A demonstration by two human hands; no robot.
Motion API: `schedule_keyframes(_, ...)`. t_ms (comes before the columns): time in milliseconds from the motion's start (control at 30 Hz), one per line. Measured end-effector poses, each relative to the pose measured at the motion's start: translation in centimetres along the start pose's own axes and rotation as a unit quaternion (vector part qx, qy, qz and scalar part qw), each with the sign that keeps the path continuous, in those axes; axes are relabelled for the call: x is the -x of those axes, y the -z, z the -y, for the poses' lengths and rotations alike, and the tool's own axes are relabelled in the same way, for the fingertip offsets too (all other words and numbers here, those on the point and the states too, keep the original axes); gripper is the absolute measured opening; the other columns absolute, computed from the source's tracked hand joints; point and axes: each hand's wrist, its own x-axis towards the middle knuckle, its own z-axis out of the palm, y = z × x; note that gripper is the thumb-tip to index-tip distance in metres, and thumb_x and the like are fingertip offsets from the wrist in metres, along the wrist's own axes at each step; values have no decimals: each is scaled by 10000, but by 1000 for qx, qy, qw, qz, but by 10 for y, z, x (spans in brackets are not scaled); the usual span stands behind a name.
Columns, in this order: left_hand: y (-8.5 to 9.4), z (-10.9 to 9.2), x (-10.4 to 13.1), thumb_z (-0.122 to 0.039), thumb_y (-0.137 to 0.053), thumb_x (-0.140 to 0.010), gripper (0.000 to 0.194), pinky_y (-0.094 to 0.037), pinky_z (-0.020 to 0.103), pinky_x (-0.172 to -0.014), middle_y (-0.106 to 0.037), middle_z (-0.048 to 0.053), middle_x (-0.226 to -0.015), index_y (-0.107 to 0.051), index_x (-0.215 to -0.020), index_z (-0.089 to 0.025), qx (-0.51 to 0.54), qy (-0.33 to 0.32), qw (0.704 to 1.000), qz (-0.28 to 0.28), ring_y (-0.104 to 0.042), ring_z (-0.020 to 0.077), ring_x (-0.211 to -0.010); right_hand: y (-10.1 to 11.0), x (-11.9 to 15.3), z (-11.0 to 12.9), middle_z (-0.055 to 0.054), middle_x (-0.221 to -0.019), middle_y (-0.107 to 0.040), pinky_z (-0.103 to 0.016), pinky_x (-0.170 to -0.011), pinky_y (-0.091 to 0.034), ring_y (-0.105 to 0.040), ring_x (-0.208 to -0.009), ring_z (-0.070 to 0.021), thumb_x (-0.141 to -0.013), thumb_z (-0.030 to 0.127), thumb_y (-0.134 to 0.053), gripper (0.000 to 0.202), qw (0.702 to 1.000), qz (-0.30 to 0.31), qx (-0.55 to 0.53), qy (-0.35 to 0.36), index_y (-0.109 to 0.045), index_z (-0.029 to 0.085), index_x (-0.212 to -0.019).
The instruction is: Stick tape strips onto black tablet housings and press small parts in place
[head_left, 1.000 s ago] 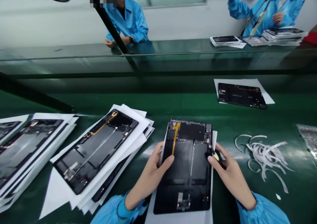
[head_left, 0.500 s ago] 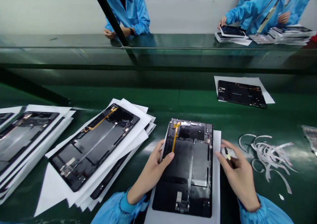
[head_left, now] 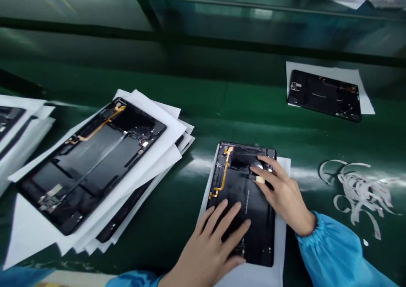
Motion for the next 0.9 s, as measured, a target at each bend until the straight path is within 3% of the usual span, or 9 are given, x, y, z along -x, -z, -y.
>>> schedule_keyframes(100,-2,-1,5,-562,-702,-782,750,-169,445,-1123,-443,42,-1478,-438,-1433,-300,-35,-34,998,26,-375,328,-1308,2,1,4,-73,-1330,-556,-333,-711,-614,-690,-900,-198,-931,167,-494,222,997,-25,-69,-14,-680,233,-1033)
schedule_keyframes(200,-1,4,4,-602,-605,-840,657,-143,438,-1136,-499,13,-1439,-477,-1408,-298,-24,-42,999,23,-411,307,-1280,1,0,6,-72,-1328,-537,-325,-719,-603,-671,-954,-207,-916,147,-494,205,992,-46,-111,-27,-677,234,-953)
schedule_keyframes(300,0,6,2,-580,-483,-921,540,-159,413,-1132,-529,-3,-1415,-510,-1383,-300,-8,-42,999,4,-440,283,-1261,-2,6,5,-76,-1269,-538,-320,-769,-595,-656,-976,-201,-890,99,-484,241,983,-45,-175,-25,-644,241,-1001)
schedule_keyframes(400,0,7,0,-549,-501,-925,522,-173,415,-1122,-527,3,-1419,-516,-1380,-293,-6,-46,999,2,-450,287,-1253,0,24,7,-88,-1163,-539,-328,-787,-594,-645,-966,-206,-881,92,-475,259,973,-27,-228,-9,-606,241,-1047)
schedule_keyframes(500,0,6,-1,-545,-516,-919,525,-169,421,-1117,-533,10,-1412,-523,-1374,-286,-2,-48,999,1,-452,292,-1250,13,47,17,-82,-1062,-517,-278,-640,-587,-639,-783,-166,-883,109,-508,190,968,-20,-250,17,-598,241,-986)
schedule_keyframes(600,0,5,-2,-552,-468,-938,493,-166,413,-1116,-554,0,-1390,-544,-1353,-295,13,-36,999,-9,-454,279,-1250,27,55,28,-56,-951,-492,-231,-505,-522,-571,-625,-116,-883,117,-546,129,969,-54,-241,23,-593,237,-898)
schedule_keyframes(700,2,5,-3,-558,-457,-942,487,-188,395,-1106,-570,-5,-1373,-552,-1344,-300,14,-33,999,-11,-453,269,-1251,26,39,27,-52,-924,-505,-253,-589,-532,-590,-732,-153,-870,123,-575,118,976,-106,-192,6,-603,237,-862)
schedule_keyframes(800,3,6,-4,-552,-439,-953,471,-172,389,-1120,-560,-31,-1385,-567,-1331,-302,6,-36,999,-12,-439,258,-1254,9,14,16,-56,-976,-529,-299,-731,-543,-601,-881,-186,-864,111,-549,146,980,-125,-156,-16,-620,236,-884)
schedule_keyframes(900,3,5,-5,-525,-408,-975,446,-109,416,-1150,-507,-66,-1437,-589,-1310,-292,-1,-44,999,-13,-421,260,-1257,-9,-1,6,-69,-1045,-538,-325,-763,-544,-603,-935,-201,-856,111,-520,175,983,-121,-132,-32,-628,228,-929)
